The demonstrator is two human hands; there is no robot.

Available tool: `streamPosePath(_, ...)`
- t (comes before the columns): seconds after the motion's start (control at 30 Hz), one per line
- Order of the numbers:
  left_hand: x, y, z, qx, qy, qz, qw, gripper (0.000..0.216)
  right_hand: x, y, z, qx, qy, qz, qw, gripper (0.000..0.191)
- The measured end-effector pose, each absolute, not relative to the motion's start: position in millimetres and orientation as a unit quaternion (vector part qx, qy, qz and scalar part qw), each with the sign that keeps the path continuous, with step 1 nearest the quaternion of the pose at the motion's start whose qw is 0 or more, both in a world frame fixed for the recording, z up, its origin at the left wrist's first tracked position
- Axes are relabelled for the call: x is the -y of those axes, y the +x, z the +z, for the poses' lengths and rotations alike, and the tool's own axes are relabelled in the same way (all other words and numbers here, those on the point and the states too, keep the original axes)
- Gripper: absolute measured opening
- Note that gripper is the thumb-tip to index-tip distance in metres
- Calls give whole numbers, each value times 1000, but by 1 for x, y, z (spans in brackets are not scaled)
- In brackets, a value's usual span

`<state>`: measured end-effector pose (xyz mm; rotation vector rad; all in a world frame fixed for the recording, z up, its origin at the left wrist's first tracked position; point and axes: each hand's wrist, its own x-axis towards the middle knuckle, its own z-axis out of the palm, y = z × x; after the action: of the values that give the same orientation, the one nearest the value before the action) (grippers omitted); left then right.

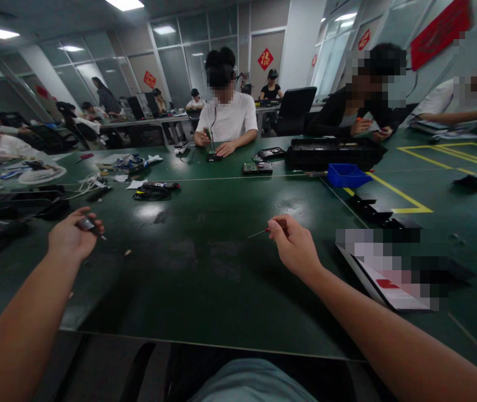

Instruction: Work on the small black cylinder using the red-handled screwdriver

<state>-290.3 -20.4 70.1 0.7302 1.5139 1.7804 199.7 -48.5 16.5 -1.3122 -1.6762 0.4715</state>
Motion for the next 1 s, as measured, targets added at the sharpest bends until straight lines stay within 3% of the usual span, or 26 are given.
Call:
streamPosePath(0.3, -10, -138, 73, -468, 312, 659, 500, 31, 50, 201, 18, 683, -532, 192, 462, 25)
streamPosePath(0.57, -15, -40, 49, -391, 410, 556, 608, 29, 49, 201, 19, 681, -532, 190, 466, 26)
streamPosePath(0.73, -2, 10, 25, -387, 535, 508, 553, 30, 48, 201, 18, 682, -534, 178, 468, 26)
streamPosePath(0.87, 8, 23, 5, -438, 686, 404, 418, 52, 48, 198, 18, 680, -541, 180, 460, 24)
streamPosePath(1.0, 8, 13, -8, -425, 771, 357, 311, 46, 50, 197, 20, 692, -535, 198, 443, 23)
